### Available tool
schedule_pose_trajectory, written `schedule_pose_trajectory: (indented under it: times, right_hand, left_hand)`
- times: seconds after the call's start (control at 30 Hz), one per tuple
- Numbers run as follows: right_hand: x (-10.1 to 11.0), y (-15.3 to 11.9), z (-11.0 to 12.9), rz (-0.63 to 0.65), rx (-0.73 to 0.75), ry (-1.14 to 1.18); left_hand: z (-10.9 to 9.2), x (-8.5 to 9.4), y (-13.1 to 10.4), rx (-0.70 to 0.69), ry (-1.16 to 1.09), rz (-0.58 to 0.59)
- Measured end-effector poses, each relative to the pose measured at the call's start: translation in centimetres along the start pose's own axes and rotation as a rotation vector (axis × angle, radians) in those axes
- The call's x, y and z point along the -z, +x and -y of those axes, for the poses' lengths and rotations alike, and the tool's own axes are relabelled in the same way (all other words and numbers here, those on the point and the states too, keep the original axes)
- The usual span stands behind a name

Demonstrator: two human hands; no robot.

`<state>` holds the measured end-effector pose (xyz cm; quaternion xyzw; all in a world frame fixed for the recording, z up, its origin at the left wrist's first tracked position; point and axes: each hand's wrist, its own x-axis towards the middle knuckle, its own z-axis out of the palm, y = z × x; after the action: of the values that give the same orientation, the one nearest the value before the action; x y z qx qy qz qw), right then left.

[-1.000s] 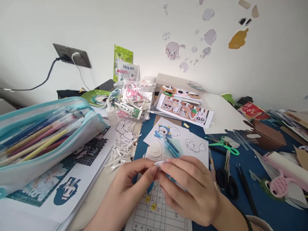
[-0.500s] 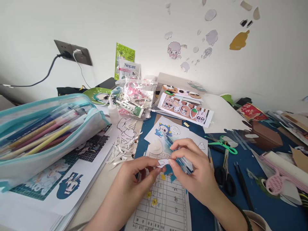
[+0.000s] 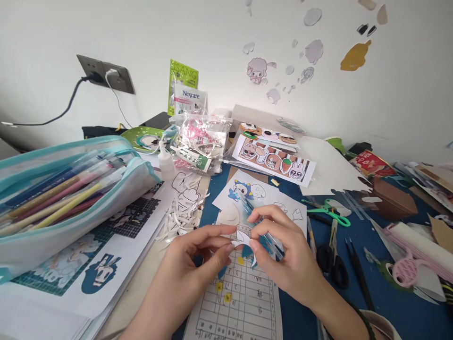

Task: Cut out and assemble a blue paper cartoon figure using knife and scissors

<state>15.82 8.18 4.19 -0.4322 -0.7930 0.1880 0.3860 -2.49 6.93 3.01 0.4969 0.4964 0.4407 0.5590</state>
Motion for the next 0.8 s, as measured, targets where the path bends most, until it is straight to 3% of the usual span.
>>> schedule_pose_trajectory:
  times: [0.23, 0.8]
  right_hand:
    - [0.09, -0.16, -0.07, -0.001, -0.005, 0.013]
    - [0.01, -0.06, 0.34, 0.039, 0.022, 0.067]
  left_hand:
    - [0.00, 0.03, -0.15, 0.034, -0.047, -0.008]
    - [-0.17, -0.10, -0.14, 0.010, 0.190, 0.076]
